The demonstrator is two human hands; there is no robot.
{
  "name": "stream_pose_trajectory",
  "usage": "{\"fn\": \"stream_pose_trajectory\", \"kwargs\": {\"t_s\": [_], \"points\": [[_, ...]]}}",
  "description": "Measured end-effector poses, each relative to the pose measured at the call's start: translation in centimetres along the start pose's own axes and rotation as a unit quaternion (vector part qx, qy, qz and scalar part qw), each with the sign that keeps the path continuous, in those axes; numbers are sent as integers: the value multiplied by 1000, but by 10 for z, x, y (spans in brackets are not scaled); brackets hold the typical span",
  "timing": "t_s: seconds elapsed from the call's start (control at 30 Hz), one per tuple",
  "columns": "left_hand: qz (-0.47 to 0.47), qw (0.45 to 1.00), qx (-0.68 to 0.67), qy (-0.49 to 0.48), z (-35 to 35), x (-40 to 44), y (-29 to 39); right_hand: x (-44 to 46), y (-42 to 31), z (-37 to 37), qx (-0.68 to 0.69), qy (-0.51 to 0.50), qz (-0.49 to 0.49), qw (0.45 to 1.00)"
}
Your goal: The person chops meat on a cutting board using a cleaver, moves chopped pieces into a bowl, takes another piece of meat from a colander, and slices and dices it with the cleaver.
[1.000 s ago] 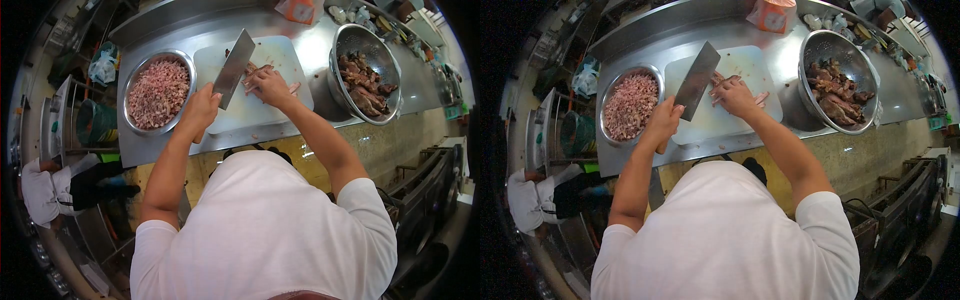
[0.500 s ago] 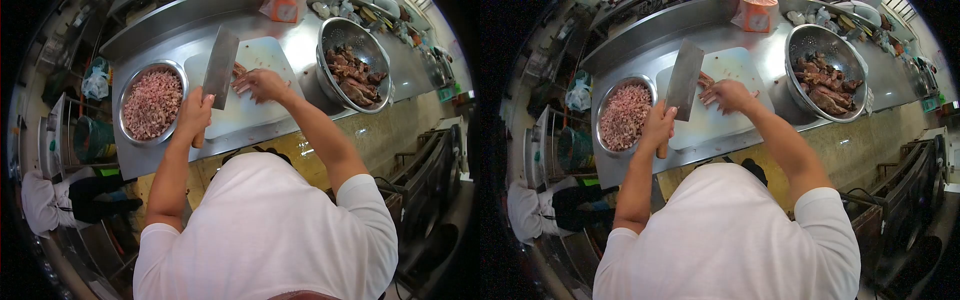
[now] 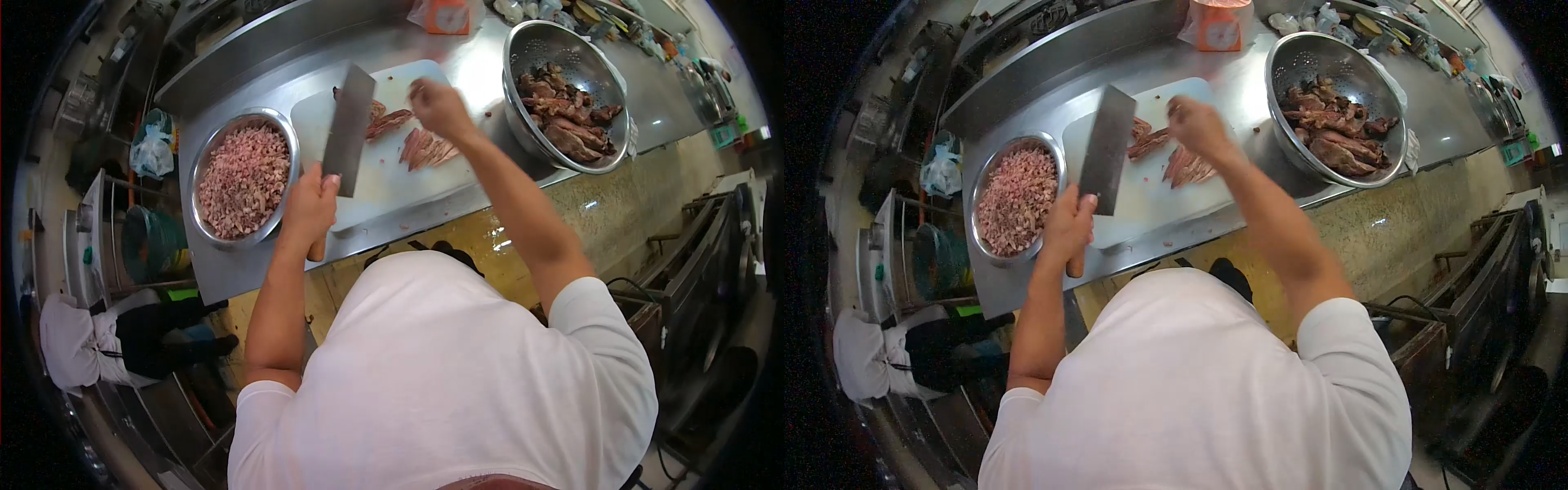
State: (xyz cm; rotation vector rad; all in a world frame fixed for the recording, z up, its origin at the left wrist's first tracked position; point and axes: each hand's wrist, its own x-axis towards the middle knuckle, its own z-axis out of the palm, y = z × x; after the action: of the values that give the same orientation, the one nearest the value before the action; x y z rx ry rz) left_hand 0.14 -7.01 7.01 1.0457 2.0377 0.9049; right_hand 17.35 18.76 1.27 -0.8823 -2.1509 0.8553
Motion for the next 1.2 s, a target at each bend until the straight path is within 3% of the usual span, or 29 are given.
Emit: {"fn": "stream_pose_trajectory", "kwargs": {"t_s": [0.03, 0.07, 0.13, 0.23, 0.4, 0.47, 0.5, 0.57, 0.77, 1.03, 1.2], "points": [[-3, 1000, -2, 1, 5, -2, -4, 0, -11, -29, 131, -26, 102, 986], [37, 998, 36, -40, 15, -4, -9, -4, -18, -51, 190, -12, 102, 977], [167, 976, 127, -65, 46, -5, -23, -8, -7, -90, 119, 1, 69, 991], [173, 963, 136, -153, 82, 0, -11, -29, -10, -124, 145, -31, 123, 981], [140, 966, 178, -128, 88, 21, -6, -73, 34, -64, 270, 5, 184, 945], [146, 967, 186, -97, 77, 27, -3, -86, 75, -23, 148, -7, 192, 970], [125, 961, 217, -114, 74, 27, 4, -92, 72, -20, 151, -5, 194, 969], [123, 956, 239, -119, 72, 23, 12, -108, 68, -14, -114, 90, 14, 989], [137, 939, 286, -133, 73, 0, 43, -109, 83, -32, -79, 14, -67, 994], [105, 919, 334, -179, 104, 16, 34, -114, 97, -33, -39, 11, -71, 997], [123, 943, 263, -162, 111, 49, 48, -104, 100, -36, -77, -31, -115, 990]]}}
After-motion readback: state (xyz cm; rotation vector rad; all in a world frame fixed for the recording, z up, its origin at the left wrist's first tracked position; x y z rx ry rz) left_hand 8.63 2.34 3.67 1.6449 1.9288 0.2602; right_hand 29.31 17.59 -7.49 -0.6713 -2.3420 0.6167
